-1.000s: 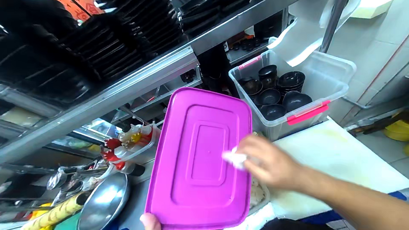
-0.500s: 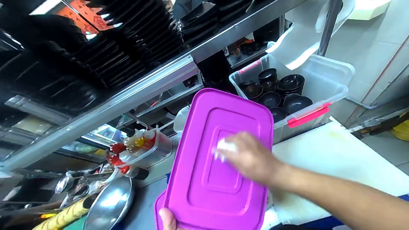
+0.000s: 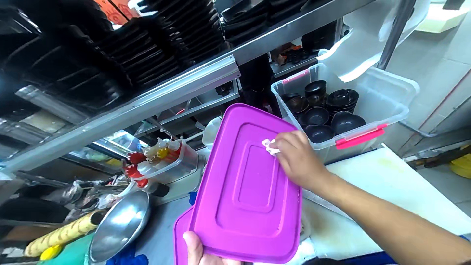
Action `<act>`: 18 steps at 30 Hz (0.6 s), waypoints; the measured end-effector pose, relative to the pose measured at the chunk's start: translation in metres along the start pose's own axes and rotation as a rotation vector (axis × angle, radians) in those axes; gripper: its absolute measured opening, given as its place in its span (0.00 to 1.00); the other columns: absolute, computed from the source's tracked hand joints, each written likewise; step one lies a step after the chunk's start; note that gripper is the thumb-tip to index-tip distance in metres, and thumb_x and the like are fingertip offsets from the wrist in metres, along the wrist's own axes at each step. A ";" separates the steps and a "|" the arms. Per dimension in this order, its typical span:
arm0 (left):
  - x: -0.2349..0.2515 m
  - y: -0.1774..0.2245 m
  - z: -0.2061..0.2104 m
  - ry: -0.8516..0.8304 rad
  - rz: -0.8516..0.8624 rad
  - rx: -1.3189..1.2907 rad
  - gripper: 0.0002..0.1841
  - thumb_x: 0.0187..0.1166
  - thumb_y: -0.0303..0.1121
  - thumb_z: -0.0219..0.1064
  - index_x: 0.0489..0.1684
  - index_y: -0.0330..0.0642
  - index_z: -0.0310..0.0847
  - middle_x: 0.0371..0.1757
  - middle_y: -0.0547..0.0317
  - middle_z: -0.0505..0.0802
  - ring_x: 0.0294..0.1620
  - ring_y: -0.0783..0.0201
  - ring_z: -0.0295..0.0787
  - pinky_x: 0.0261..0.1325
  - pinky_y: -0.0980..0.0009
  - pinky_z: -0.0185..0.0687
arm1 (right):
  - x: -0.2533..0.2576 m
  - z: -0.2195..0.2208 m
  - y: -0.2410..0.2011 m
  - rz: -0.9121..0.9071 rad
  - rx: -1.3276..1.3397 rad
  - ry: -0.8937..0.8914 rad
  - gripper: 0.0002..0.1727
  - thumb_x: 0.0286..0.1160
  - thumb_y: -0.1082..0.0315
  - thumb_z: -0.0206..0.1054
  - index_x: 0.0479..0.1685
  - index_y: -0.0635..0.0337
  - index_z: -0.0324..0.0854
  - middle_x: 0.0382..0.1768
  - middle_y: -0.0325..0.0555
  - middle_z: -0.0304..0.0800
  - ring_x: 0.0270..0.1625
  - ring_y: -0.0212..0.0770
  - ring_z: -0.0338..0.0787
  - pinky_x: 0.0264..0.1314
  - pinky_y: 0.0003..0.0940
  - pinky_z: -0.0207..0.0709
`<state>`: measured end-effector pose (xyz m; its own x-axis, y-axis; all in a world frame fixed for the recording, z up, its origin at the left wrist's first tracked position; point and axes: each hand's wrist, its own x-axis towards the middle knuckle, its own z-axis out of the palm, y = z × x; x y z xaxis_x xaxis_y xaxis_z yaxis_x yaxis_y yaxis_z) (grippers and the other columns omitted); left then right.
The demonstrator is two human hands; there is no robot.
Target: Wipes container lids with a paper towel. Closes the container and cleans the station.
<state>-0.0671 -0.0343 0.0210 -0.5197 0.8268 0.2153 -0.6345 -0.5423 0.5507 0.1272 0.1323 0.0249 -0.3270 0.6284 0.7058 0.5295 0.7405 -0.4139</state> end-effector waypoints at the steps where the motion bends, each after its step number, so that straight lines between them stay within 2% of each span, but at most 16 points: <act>1: 0.000 0.000 0.001 0.014 0.007 -0.005 0.27 0.89 0.55 0.51 0.55 0.42 0.88 0.51 0.47 0.96 0.57 0.54 0.95 0.60 0.51 0.91 | -0.003 0.000 -0.004 -0.007 -0.010 -0.022 0.12 0.82 0.67 0.60 0.52 0.54 0.89 0.52 0.45 0.89 0.61 0.52 0.84 0.63 0.51 0.80; 4: 0.007 0.001 0.001 0.026 0.047 0.004 0.29 0.91 0.55 0.45 0.53 0.43 0.88 0.49 0.49 0.96 0.56 0.55 0.96 0.59 0.52 0.92 | -0.047 0.015 -0.046 -0.159 0.135 -0.219 0.12 0.85 0.67 0.58 0.55 0.52 0.88 0.52 0.43 0.90 0.59 0.47 0.86 0.62 0.45 0.82; 6: 0.009 0.001 -0.002 0.011 0.049 0.005 0.28 0.91 0.55 0.46 0.53 0.43 0.88 0.50 0.49 0.96 0.56 0.55 0.95 0.60 0.52 0.91 | -0.064 0.018 -0.061 -0.234 0.194 -0.294 0.10 0.86 0.67 0.57 0.50 0.52 0.86 0.51 0.43 0.89 0.58 0.47 0.85 0.61 0.41 0.83; 9: 0.009 0.002 -0.001 -0.028 0.035 -0.042 0.26 0.89 0.54 0.52 0.55 0.42 0.88 0.52 0.47 0.96 0.59 0.53 0.94 0.62 0.50 0.89 | -0.033 0.006 -0.040 -0.140 0.138 -0.197 0.12 0.84 0.66 0.59 0.50 0.54 0.89 0.50 0.42 0.92 0.58 0.45 0.88 0.62 0.43 0.84; 12: 0.006 0.005 0.008 -0.054 0.027 -0.054 0.25 0.87 0.53 0.56 0.55 0.41 0.88 0.52 0.45 0.95 0.59 0.53 0.94 0.62 0.50 0.90 | 0.007 -0.009 -0.013 -0.035 0.005 -0.047 0.11 0.81 0.67 0.61 0.48 0.56 0.90 0.51 0.45 0.90 0.59 0.49 0.86 0.61 0.47 0.82; 14: 0.007 0.007 0.011 -0.087 0.049 -0.029 0.24 0.87 0.53 0.57 0.55 0.42 0.89 0.52 0.47 0.96 0.59 0.54 0.94 0.63 0.51 0.90 | 0.008 -0.012 -0.015 -0.044 -0.029 -0.042 0.12 0.81 0.66 0.60 0.49 0.56 0.90 0.50 0.44 0.89 0.58 0.48 0.85 0.60 0.46 0.82; 18: 0.008 0.008 0.002 -0.150 0.031 0.011 0.22 0.86 0.52 0.60 0.56 0.43 0.90 0.53 0.49 0.96 0.59 0.56 0.94 0.64 0.53 0.89 | -0.045 0.002 -0.046 -0.236 0.143 -0.316 0.12 0.85 0.66 0.58 0.53 0.51 0.87 0.50 0.40 0.90 0.59 0.45 0.86 0.63 0.42 0.82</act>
<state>-0.0752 -0.0318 0.0290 -0.4472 0.8230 0.3503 -0.6123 -0.5672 0.5508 0.1158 0.0708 0.0109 -0.6626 0.4630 0.5887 0.3044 0.8846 -0.3532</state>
